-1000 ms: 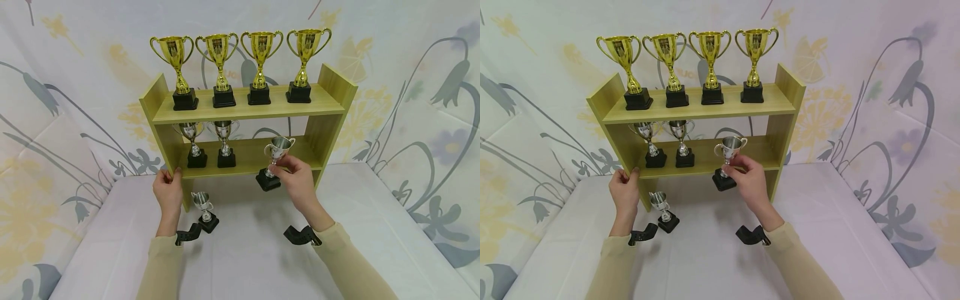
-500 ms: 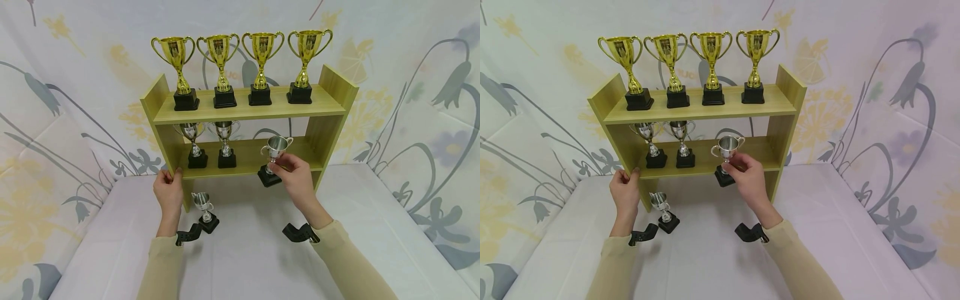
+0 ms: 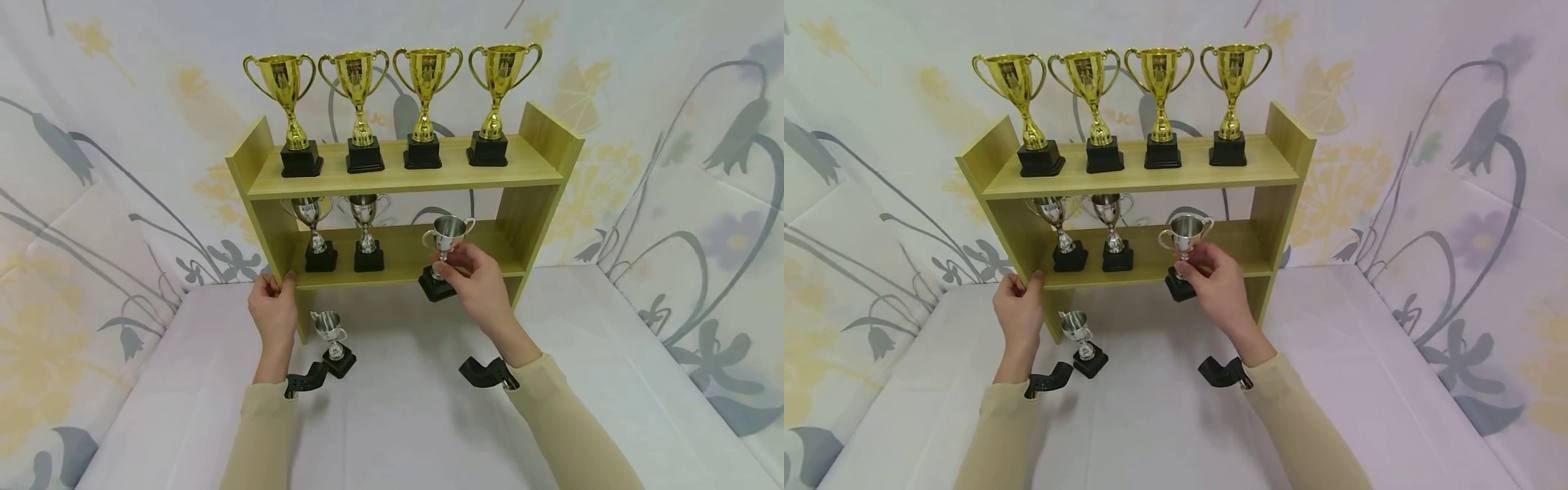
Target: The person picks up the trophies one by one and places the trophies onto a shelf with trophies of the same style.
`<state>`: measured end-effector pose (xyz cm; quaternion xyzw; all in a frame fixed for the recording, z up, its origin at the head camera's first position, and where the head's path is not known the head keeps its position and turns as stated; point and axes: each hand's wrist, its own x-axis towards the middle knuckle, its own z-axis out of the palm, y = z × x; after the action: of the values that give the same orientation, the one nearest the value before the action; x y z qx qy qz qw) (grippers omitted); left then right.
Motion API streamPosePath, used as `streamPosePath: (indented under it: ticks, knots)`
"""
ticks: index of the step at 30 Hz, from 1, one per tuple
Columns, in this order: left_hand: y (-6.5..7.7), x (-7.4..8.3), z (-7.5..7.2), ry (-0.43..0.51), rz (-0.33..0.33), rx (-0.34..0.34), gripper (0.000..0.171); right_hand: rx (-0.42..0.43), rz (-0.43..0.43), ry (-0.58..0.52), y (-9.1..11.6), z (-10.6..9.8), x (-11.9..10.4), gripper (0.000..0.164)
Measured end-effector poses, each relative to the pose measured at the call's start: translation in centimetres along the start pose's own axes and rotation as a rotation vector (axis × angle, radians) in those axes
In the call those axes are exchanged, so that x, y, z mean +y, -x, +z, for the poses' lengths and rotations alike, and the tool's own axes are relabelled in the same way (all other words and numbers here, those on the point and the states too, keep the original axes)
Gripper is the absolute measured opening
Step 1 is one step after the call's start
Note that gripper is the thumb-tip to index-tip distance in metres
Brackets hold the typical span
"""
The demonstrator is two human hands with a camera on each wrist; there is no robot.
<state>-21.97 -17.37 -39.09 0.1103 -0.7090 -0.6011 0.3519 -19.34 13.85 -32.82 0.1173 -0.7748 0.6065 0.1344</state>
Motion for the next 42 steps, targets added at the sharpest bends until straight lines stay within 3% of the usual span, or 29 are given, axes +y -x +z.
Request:
streamPosePath:
  ticks: [16, 31, 42]
  knots:
    - [-0.3, 0.0, -0.4, -0.044, 0.034, -0.027, 0.031, -0.002, 0.008, 0.138, -1.2, 0.4, -0.6, 0.023]
    - [-1.5, -0.3, -1.4, -0.159, 0.179, -0.113, 0.036, 0.007, 0.014, 0.112, -1.9, 1.1, -0.2, 0.024]
    - [-1.6, -0.2, -1.5, -0.195, 0.206, -0.174, 0.037, -0.023, 0.048, 0.102, -2.2, 0.5, -0.2, 0.024]
